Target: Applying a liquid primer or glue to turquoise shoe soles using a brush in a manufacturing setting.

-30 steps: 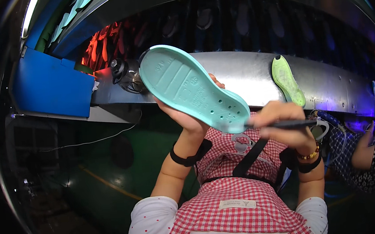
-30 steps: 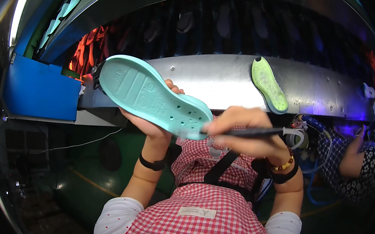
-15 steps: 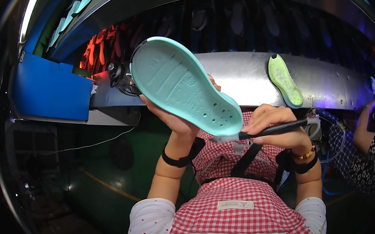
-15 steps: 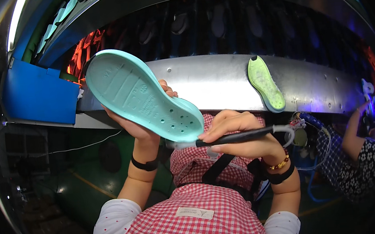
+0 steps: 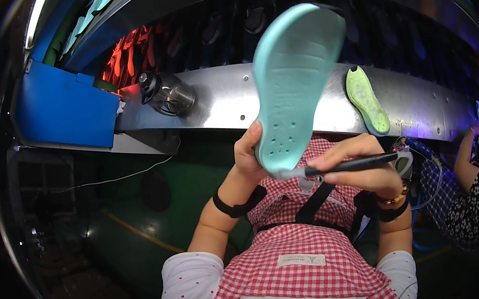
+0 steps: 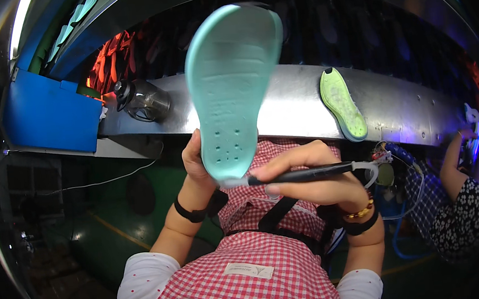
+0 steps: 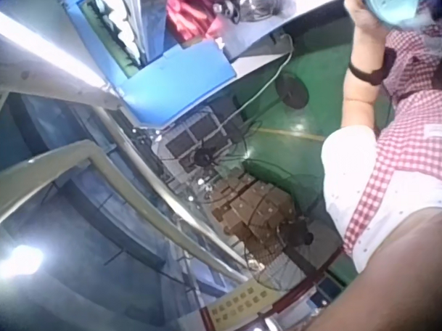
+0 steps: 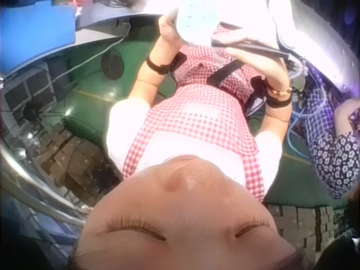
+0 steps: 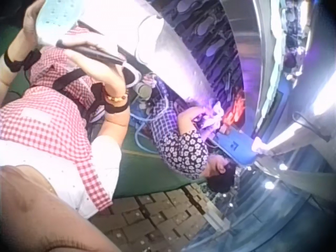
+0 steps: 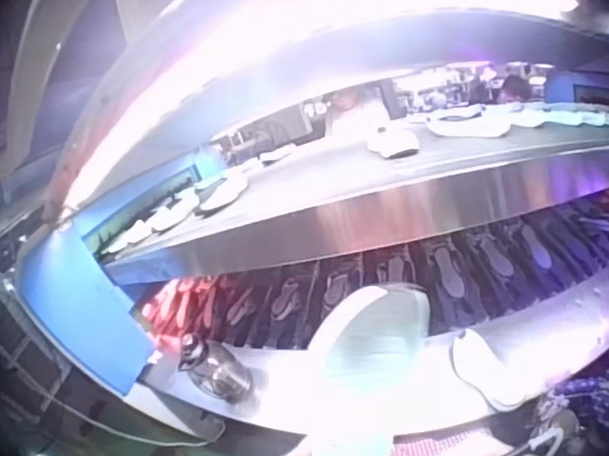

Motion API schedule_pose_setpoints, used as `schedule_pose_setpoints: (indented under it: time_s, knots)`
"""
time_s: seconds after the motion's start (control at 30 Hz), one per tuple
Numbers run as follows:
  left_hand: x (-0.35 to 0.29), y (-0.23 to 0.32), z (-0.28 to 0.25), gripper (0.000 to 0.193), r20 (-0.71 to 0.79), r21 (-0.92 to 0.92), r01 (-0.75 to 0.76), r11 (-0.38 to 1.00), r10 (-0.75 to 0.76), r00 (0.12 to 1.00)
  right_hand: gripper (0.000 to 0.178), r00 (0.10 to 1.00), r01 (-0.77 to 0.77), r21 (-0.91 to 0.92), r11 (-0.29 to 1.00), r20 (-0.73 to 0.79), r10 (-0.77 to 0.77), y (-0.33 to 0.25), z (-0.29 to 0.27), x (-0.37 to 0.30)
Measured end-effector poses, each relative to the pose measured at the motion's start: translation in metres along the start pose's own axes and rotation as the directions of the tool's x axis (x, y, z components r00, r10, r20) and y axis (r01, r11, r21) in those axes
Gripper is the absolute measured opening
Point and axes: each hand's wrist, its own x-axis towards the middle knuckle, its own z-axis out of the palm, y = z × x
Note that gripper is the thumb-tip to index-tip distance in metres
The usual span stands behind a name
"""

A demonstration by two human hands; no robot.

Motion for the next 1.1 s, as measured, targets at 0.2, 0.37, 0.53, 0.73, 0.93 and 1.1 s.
schedule_pose_setpoints:
  time_s: [0.2,0.37,0.53,0.73,0.93,1.1]
  knots:
    - [0.008,0.018,0.003,0.052,0.061,0.266,0.244,0.933,-0.269,0.961,0.021,0.962,0.263,-0.279,0.924,0.154,-0.228,0.006,-0.006,0.007]
    - [0.002,0.027,-0.001,0.052,0.073,0.129,0.409,0.903,-0.420,0.905,0.018,0.914,0.324,-0.278,0.904,0.339,-0.223,-0.014,-0.011,-0.001]
    - [0.001,0.033,0.016,0.055,0.036,0.308,0.433,0.847,-0.466,0.884,0.017,0.895,0.347,-0.294,0.891,0.386,-0.221,-0.010,-0.022,0.005]
    - [-0.009,0.042,0.006,0.063,-0.058,0.435,0.466,0.770,-0.492,0.868,0.020,0.914,0.324,-0.395,0.860,0.366,-0.176,-0.033,-0.023,-0.004]
    - [-0.011,0.045,-0.002,0.060,-0.087,0.502,0.421,0.755,-0.440,0.894,0.018,0.919,0.315,-0.435,0.843,0.360,-0.158,-0.024,-0.035,-0.008]
    - [-0.016,0.057,-0.003,0.059,-0.055,0.305,0.404,0.863,-0.407,0.912,0.024,0.943,0.333,-0.409,0.850,0.134,-0.305,-0.003,-0.039,-0.007]
